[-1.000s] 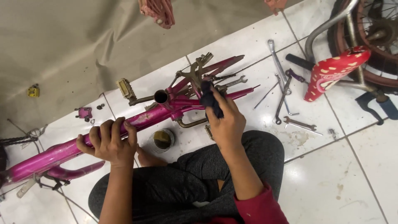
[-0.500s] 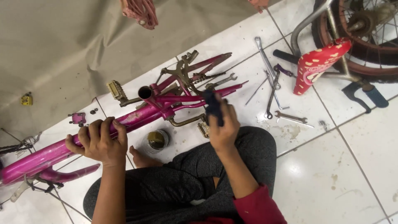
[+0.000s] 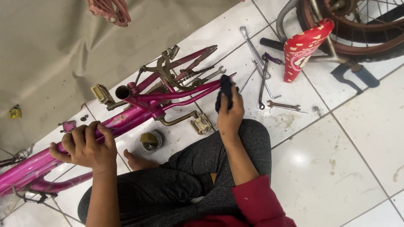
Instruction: Cleaning a pink bicycle frame with a cloth and liquid cleaner while sitting on the floor.
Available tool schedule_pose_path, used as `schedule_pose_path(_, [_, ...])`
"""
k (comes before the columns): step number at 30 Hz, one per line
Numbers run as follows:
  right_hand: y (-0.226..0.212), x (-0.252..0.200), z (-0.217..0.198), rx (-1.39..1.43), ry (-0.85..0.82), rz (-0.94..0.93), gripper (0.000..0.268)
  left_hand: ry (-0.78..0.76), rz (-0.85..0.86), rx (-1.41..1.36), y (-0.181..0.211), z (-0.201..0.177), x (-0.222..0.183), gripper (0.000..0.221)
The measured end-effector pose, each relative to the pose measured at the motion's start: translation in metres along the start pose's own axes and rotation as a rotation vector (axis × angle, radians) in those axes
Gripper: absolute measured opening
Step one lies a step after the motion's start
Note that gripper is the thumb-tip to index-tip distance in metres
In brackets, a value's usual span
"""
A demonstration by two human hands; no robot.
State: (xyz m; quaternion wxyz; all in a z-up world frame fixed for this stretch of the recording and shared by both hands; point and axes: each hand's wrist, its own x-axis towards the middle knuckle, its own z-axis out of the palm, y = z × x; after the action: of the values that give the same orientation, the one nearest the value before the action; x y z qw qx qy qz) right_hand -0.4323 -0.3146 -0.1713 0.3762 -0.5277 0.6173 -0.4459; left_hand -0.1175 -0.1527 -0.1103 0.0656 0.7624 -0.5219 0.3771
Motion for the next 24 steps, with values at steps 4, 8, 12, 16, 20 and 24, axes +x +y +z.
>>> schedule_pose_path(4, [0.011, 0.002, 0.003, -0.279, -0.25, -0.237, 0.072, 0.012, 0.006, -0.028, 0.0, 0.002, -0.001, 0.014])
schedule_pose_path(8, [0.025, 0.033, -0.008, -0.488, -0.209, -0.06, 0.068, 0.003, 0.004, -0.026, 0.002, -0.005, 0.002, 0.016])
schedule_pose_path(12, [0.035, 0.045, -0.008, -0.209, -0.029, 0.164, 0.043, -0.048, -0.021, -0.017, 0.004, -0.008, -0.005, 0.013])
schedule_pose_path(16, [0.059, 0.065, -0.004, 0.153, 0.136, 0.473, 0.049, 0.007, -0.006, -0.01, 0.011, -0.017, 0.007, 0.014])
schedule_pose_path(20, [0.055, 0.057, 0.001, 0.045, -0.095, 0.404, 0.052, 0.002, 0.0, -0.039, 0.014, -0.019, 0.007, 0.011])
schedule_pose_path(24, [0.05, 0.039, 0.009, -0.239, -0.23, 0.188, 0.062, 0.03, -0.01, -0.012, 0.006, -0.004, 0.004, 0.005])
